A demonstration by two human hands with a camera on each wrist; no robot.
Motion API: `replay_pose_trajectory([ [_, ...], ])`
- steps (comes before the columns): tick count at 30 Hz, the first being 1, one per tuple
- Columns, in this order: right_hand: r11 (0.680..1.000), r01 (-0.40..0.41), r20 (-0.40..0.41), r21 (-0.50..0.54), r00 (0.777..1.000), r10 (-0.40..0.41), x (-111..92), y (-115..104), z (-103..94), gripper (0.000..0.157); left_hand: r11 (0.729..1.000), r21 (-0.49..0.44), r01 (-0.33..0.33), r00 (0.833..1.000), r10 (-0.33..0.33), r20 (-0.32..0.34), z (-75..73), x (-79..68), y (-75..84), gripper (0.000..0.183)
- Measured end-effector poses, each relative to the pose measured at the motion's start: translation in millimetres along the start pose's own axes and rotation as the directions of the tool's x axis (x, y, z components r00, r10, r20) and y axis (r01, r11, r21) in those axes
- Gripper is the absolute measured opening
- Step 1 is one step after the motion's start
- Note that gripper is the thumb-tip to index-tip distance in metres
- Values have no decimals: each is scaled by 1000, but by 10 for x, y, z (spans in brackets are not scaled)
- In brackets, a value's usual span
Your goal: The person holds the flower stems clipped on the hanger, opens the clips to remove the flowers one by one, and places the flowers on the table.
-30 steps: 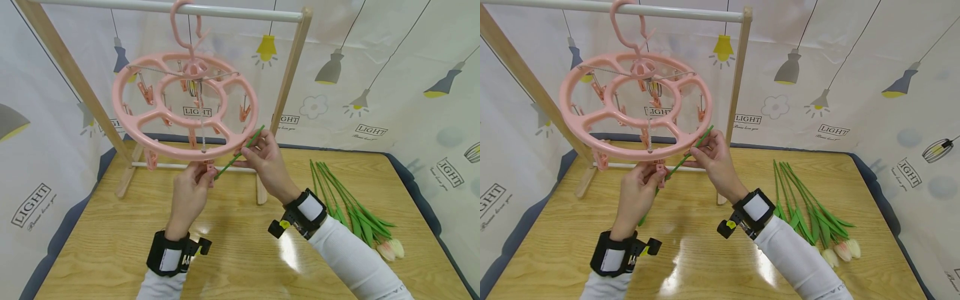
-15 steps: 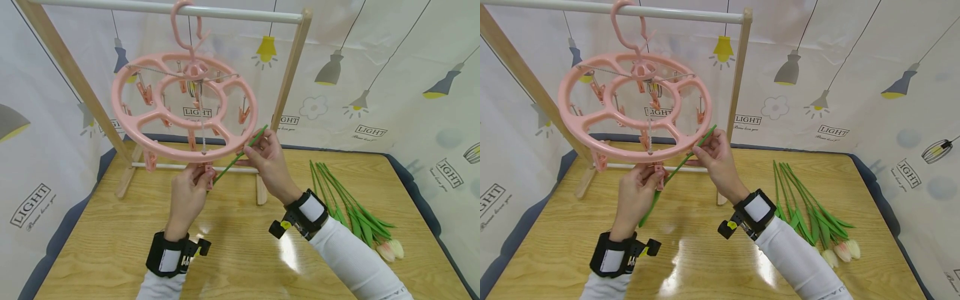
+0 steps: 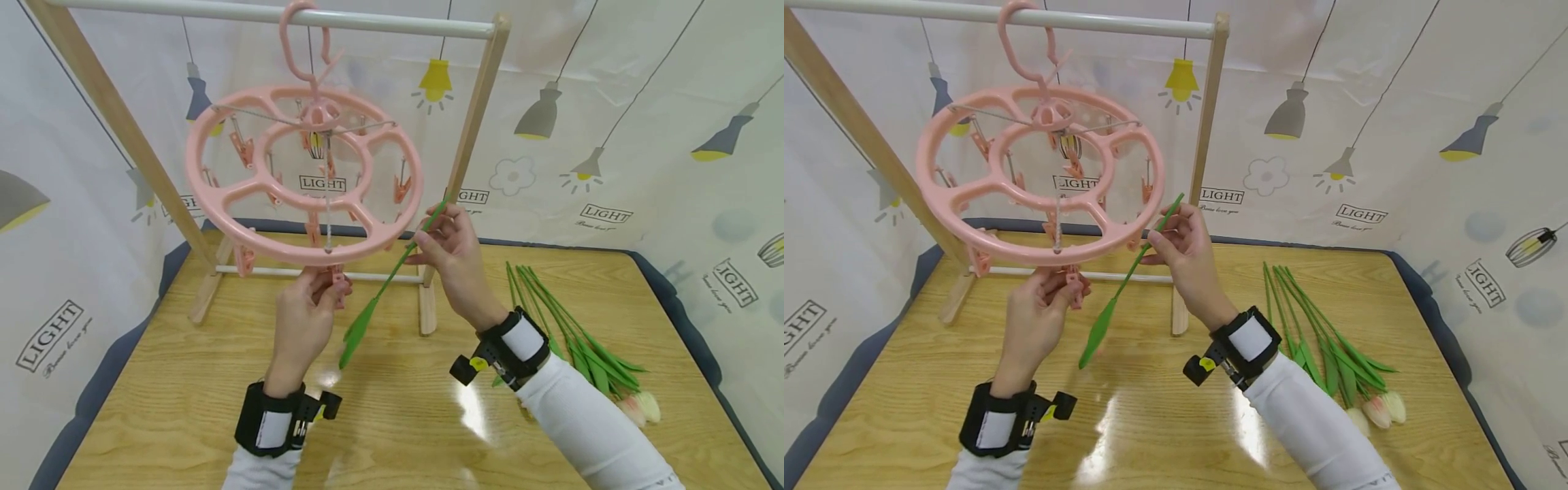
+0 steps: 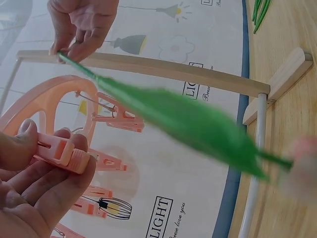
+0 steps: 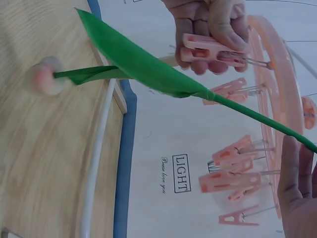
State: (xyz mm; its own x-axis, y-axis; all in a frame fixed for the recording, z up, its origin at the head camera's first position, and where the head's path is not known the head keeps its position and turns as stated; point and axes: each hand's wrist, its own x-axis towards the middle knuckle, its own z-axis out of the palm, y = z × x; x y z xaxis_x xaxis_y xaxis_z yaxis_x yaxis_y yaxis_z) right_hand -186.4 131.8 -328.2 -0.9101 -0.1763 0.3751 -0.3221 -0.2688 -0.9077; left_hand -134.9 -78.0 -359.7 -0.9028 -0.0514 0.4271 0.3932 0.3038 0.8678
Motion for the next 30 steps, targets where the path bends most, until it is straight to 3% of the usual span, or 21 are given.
replay_pose_trajectory([
  [14,987,74,-81,-143,993,-86,-24,-307,-392,36,999,51,8,999,-11,44,-50,-7,-29,19],
  [23,961,192,-76,-201,975,-211,-56,-531,-632,35,998,65,11,998,-14,54,-58,-3,-30,22],
  [30,949,225,-97,-221,963,-251,-23,-711,-839,37,998,60,-5,998,1,63,-66,-16,-37,23],
])
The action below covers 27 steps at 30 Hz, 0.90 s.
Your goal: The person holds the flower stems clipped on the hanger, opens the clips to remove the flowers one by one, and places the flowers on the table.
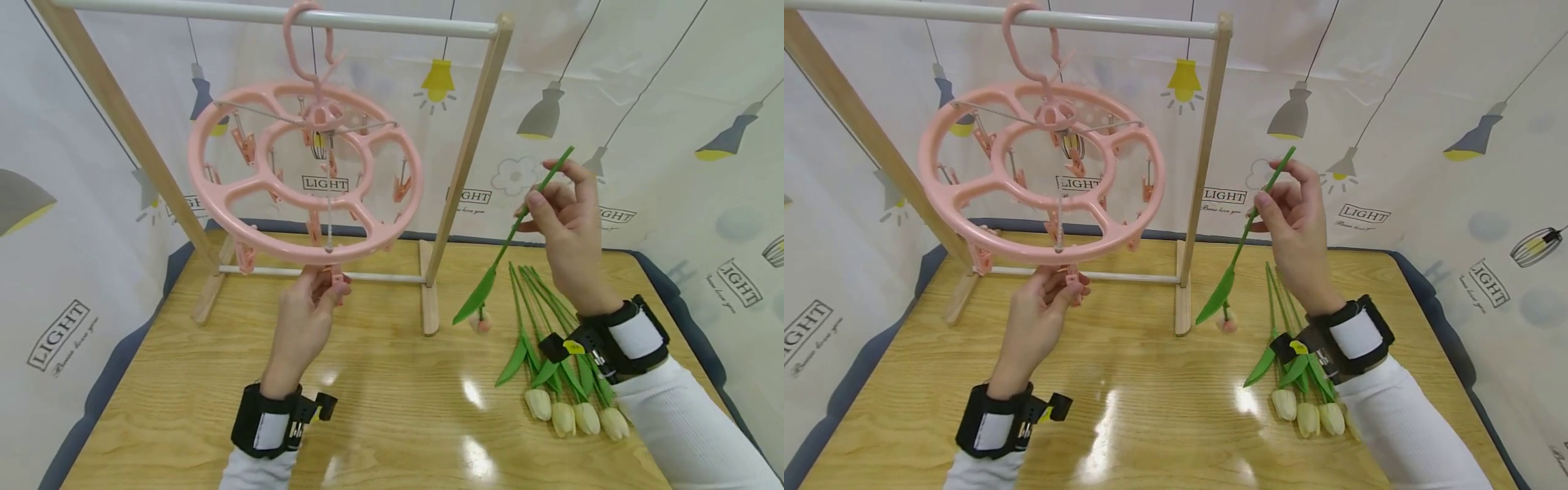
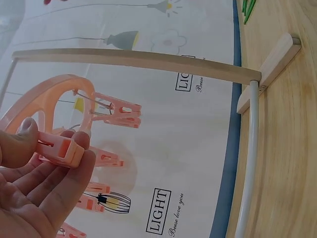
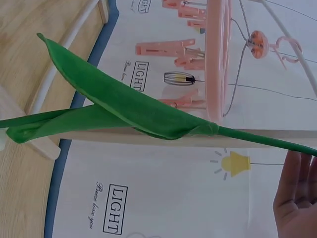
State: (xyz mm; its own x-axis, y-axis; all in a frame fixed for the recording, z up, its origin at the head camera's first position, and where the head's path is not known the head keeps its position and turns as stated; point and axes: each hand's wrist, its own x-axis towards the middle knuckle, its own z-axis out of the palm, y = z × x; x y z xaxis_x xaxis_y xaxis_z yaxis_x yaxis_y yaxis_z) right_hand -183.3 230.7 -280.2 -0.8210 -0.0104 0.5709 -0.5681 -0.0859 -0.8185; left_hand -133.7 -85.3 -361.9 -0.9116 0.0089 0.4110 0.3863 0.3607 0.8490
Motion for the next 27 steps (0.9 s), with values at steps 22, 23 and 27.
replay_pose_trajectory([
  [22,999,-11,-319,47,947,25,338,-223,-780,45,1000,-24,-5,1000,5,-13,7,-26,-17,30],
  [23,999,-26,-323,35,946,36,346,-213,-813,46,1000,-23,-2,1000,2,-14,8,-27,-16,30],
  [27,996,-89,-334,-4,939,83,373,-175,-923,47,1000,-28,5,1000,-5,-15,12,-28,-16,30],
])
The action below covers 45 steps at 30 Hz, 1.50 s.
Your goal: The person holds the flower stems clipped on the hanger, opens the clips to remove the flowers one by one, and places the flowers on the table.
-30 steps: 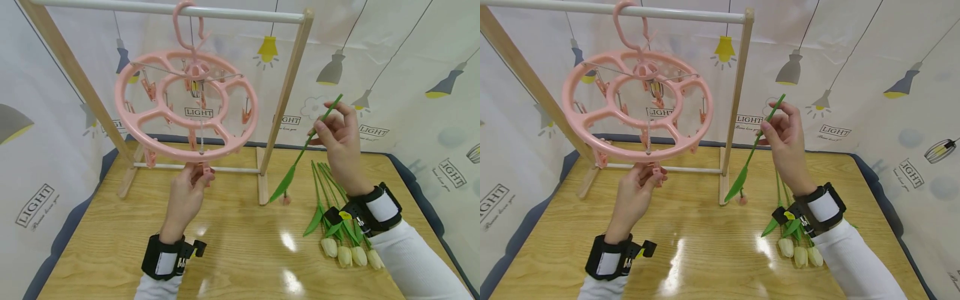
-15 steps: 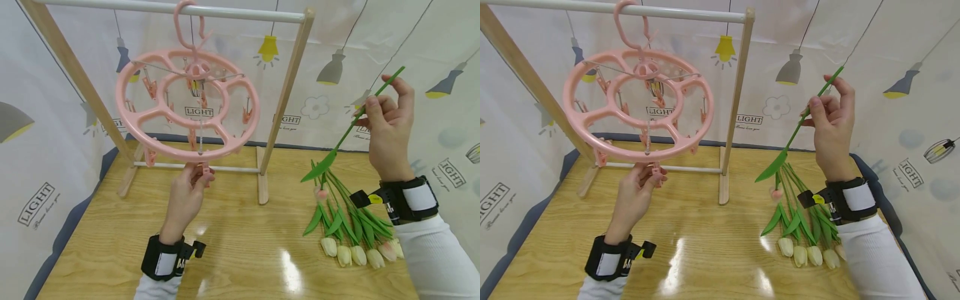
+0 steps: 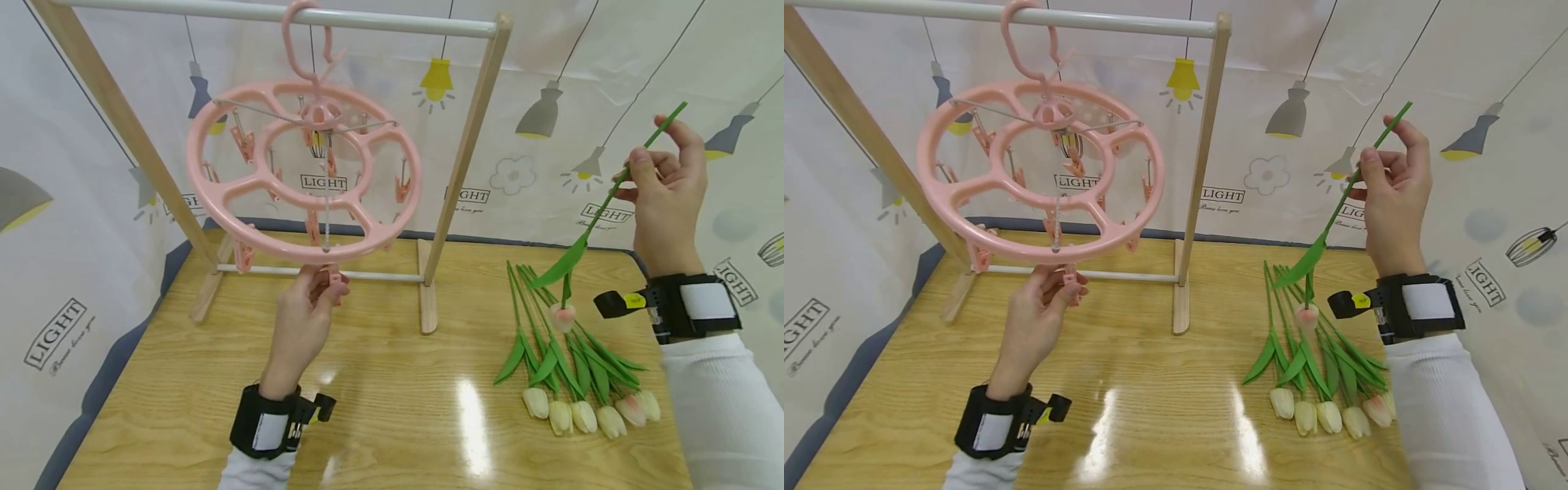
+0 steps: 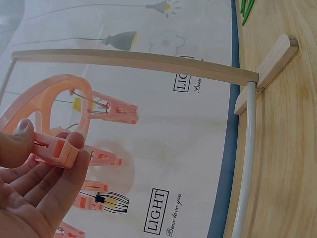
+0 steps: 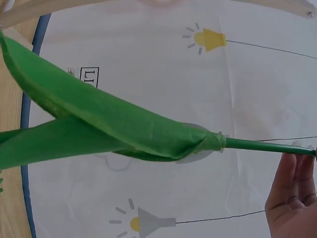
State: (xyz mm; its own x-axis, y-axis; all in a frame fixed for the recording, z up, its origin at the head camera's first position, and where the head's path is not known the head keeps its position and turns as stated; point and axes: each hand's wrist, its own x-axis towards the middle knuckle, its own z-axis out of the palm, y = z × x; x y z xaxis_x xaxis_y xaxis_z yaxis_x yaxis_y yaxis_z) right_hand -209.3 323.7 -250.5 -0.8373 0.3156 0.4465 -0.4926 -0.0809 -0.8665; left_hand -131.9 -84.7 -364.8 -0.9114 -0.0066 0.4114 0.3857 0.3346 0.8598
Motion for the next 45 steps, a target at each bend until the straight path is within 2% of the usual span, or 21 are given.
replay_pose_trajectory([
  [7,990,-69,-3,-126,998,69,66,105,-136,46,1000,-4,-3,1000,3,-5,-3,-1,-12,28],
  [11,959,-102,7,-263,994,107,78,191,-227,46,1000,2,-14,1000,14,-7,-6,-2,-20,27],
  [12,941,-104,11,-323,993,114,82,220,-249,46,1000,5,-16,1000,16,-7,-7,-3,-20,28],
  [14,878,-98,25,-468,992,124,93,280,-300,47,1000,8,-16,1000,16,-6,-8,-4,-18,27],
  [18,707,-41,60,-706,991,117,107,419,-393,48,1000,16,-3,1000,3,-7,-6,-5,-10,26],
  [19,670,-23,70,-742,991,112,103,452,-412,49,1000,13,1,1000,-1,-8,-4,-4,-7,25],
  [22,586,23,96,-810,991,94,80,551,-446,49,1000,6,10,1000,-10,-9,0,-5,-1,26],
  [26,490,93,138,-867,989,56,40,676,-465,49,1000,-4,7,1000,-7,-9,1,-7,-2,27],
  [29,425,143,173,-894,984,32,9,757,-474,46,1000,-6,2,1000,-2,-10,0,-8,-7,28],
  [31,386,163,195,-908,980,44,-13,805,-479,46,1000,-3,-1,1000,1,-11,-1,-10,-10,28],
  [38,256,220,266,-941,950,164,-77,987,-487,44,1000,19,5,1000,-5,-13,-5,-13,-9,29],
  [45,193,241,288,-951,918,273,-198,1136,-448,45,1000,19,-2,1000,2,-12,2,-15,-12,30],
])
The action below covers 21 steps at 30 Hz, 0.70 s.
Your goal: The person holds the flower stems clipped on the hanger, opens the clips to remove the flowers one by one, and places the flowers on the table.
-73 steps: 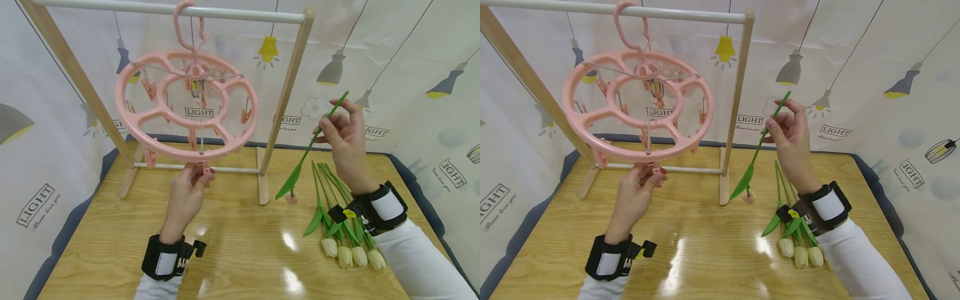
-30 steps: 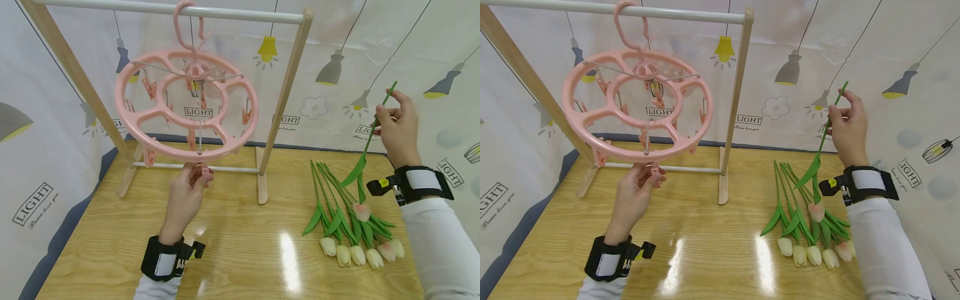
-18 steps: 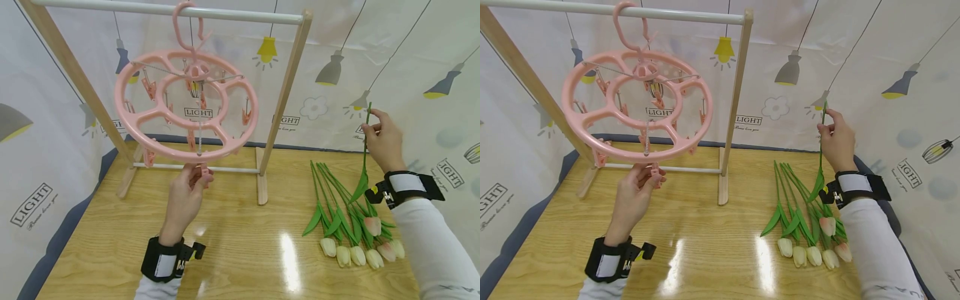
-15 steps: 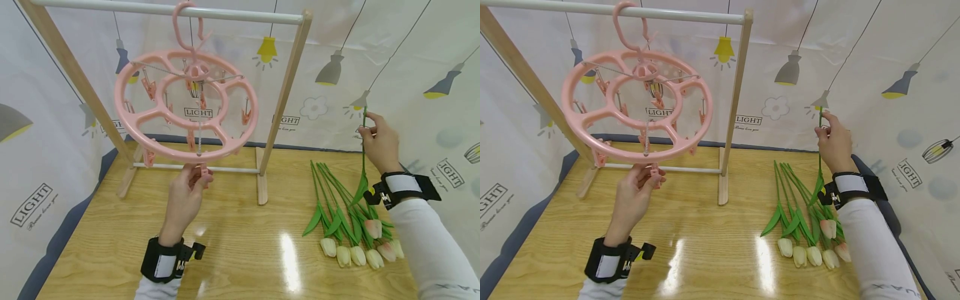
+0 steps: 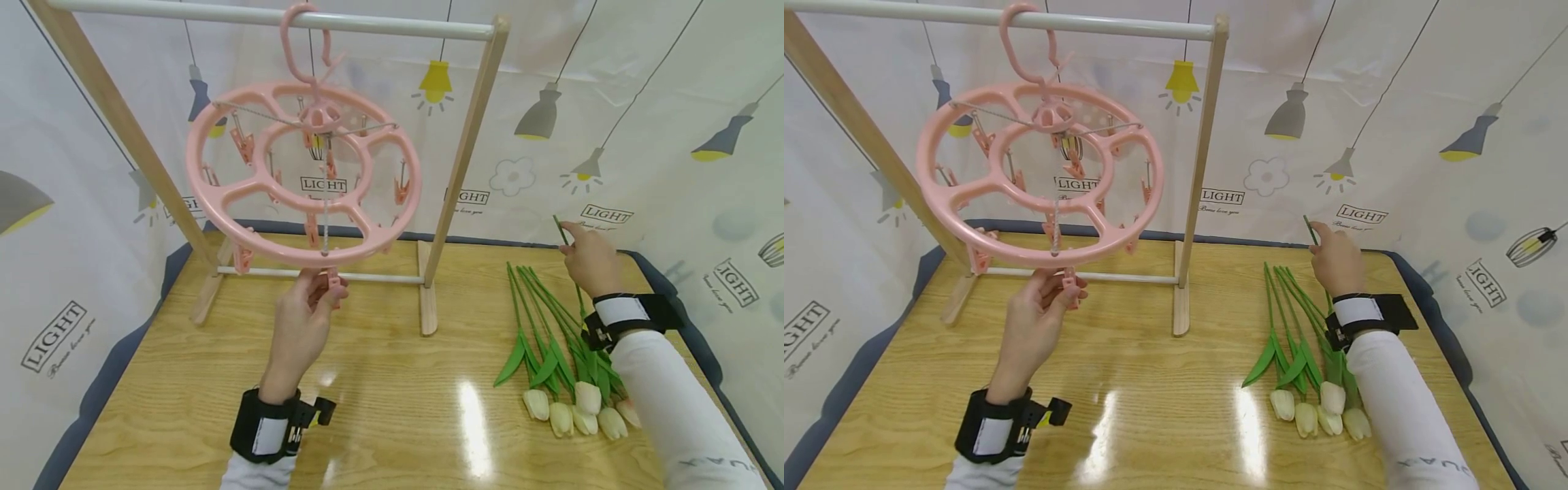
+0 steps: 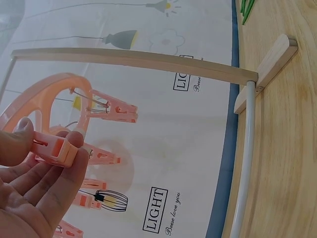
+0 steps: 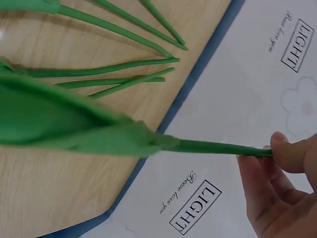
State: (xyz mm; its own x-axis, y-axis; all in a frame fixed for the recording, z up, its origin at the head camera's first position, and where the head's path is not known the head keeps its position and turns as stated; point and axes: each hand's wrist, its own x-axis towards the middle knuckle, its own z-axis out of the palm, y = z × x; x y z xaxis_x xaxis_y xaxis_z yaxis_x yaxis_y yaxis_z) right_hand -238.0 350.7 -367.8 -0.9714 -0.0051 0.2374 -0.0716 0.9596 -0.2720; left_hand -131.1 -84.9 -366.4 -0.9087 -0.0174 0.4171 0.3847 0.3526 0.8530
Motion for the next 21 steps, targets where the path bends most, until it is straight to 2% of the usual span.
replay_pose_trajectory([
  [6,999,4,115,-38,993,0,-28,-9,143,52,1000,4,-11,1000,11,-4,-7,-5,-1,29],
  [10,999,-16,200,-47,979,25,-30,-21,211,58,1000,10,-4,1000,4,-2,-16,-8,8,30],
  [12,999,-17,260,-38,965,26,-22,-27,238,61,1000,12,0,1000,0,0,-21,-11,12,30],
  [16,1000,-10,385,-23,923,18,-16,-6,339,69,1000,6,-9,1000,9,-3,-24,-15,12,29],
  [19,1000,-19,437,-10,899,21,-41,19,433,74,1000,-7,-25,1000,25,-6,-23,-15,8,29],
  [21,1000,-27,444,2,896,23,-67,25,479,74,999,-14,-36,999,36,-8,-24,-16,8,29],
])
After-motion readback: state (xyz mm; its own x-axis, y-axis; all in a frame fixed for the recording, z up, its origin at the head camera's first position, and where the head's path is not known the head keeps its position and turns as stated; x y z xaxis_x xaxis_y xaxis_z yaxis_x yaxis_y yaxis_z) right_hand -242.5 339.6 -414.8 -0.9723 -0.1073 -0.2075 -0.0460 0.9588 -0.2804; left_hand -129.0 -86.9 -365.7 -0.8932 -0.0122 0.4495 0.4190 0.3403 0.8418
